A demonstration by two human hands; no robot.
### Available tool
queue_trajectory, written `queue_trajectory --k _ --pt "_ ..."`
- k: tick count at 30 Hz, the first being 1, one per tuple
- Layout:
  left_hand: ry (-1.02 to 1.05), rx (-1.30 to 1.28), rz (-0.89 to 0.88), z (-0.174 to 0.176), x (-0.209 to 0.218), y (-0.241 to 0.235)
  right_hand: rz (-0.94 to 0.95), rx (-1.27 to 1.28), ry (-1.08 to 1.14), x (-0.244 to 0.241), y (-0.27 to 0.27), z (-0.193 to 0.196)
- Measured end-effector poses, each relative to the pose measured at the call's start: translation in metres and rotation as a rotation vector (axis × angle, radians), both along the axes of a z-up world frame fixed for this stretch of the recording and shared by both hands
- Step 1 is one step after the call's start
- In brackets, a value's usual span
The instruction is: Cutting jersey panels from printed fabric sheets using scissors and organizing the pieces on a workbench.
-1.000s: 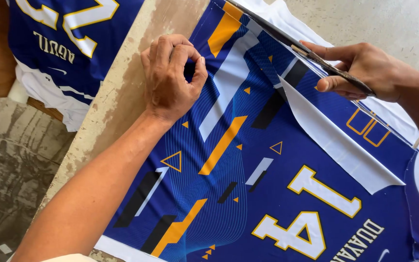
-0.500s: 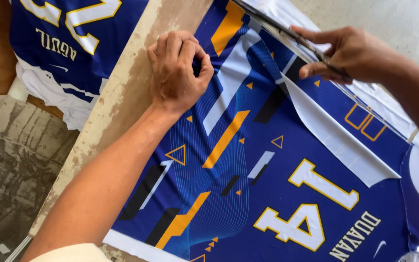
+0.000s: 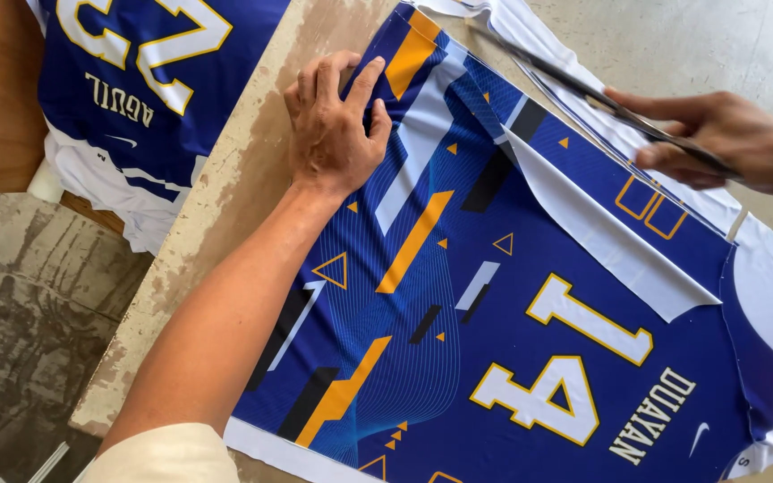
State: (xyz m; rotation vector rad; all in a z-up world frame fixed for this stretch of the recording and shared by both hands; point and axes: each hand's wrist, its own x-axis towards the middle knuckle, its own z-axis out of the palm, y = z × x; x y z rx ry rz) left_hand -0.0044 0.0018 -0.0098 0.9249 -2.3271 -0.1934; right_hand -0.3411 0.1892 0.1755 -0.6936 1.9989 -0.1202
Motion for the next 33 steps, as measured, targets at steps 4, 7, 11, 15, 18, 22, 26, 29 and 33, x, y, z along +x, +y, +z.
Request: queue_trajectory --k 4,7,11,15,18,22,26,29,33 --pt "-0.001 0.019 0.005 0.003 0.0 0.002 0.066 -0.004 -0.096 -0.006 0.001 -0.008" --pt "0.008 0.027 0.01 0.006 -0.002 0.0 0.054 0.01 -0.039 0.027 -0.034 -0.013" --pt "-0.014 0.045 0.016 0.005 -0.001 0.001 0.326 -0.075 0.184 0.051 -0.056 -0.034" --pt "-0.024 0.047 0.02 0.005 -0.001 0.001 0.341 -0.186 0.172 0.056 -0.06 -0.045" --pt "-0.01 0.031 0.027 0.008 -0.002 0.002 0.279 -0.101 0.148 0.058 -0.067 -0.041" --pt "-0.043 0.015 0.02 0.008 -0.001 0.001 0.185 -0.067 0.046 0.049 -0.072 -0.043" --pt "-0.047 0.027 0.019 0.008 -0.001 0.003 0.218 -0.073 0.026 0.042 -0.077 -0.037" --pt "-0.037 0.037 0.009 0.009 -0.002 0.001 0.205 -0.138 0.113 0.047 -0.072 -0.03" --pt "-0.035 0.05 0.01 0.008 -0.001 0.002 0.161 -0.081 0.2 0.048 -0.043 -0.034"
